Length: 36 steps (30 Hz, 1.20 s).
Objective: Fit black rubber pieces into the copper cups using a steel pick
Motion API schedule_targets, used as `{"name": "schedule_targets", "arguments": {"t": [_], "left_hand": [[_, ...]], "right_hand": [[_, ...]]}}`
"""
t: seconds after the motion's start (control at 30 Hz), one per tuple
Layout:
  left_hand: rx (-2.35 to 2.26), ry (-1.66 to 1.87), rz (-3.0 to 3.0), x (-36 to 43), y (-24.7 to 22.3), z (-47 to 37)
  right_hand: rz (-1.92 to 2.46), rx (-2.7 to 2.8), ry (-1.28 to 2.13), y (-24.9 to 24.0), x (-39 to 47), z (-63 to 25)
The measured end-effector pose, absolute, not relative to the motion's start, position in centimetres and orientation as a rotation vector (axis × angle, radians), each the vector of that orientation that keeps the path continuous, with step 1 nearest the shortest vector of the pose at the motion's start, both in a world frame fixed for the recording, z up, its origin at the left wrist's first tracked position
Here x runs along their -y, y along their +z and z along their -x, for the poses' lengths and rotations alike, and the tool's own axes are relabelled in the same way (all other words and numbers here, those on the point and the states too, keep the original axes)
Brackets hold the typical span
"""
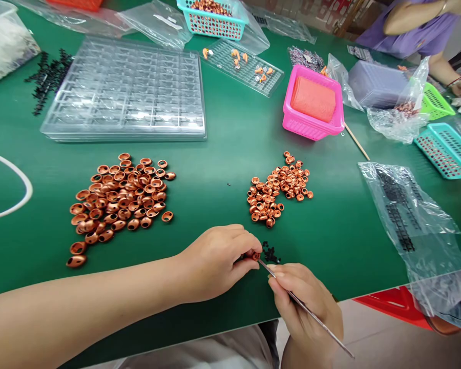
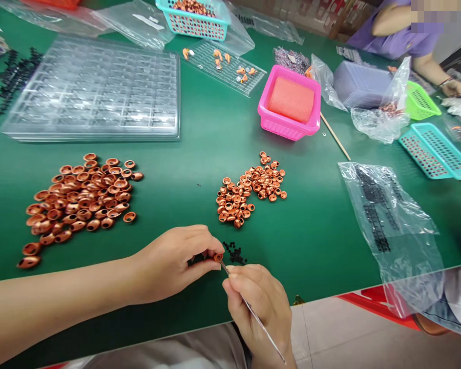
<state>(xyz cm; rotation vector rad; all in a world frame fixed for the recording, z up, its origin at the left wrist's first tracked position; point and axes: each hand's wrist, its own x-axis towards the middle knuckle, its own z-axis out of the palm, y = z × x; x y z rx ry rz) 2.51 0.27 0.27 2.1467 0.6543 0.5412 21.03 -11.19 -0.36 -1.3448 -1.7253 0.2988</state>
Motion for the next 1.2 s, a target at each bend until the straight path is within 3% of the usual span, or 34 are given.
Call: {"name": "schedule_targets", "arguments": {"t": [1.2], "left_hand": [[-0.609, 0.611, -2.221, -0.2, 0.3, -2.6]], "right_hand": [[1.300, 1.670, 0.292, -0.2, 11.1, -21.0]]}}
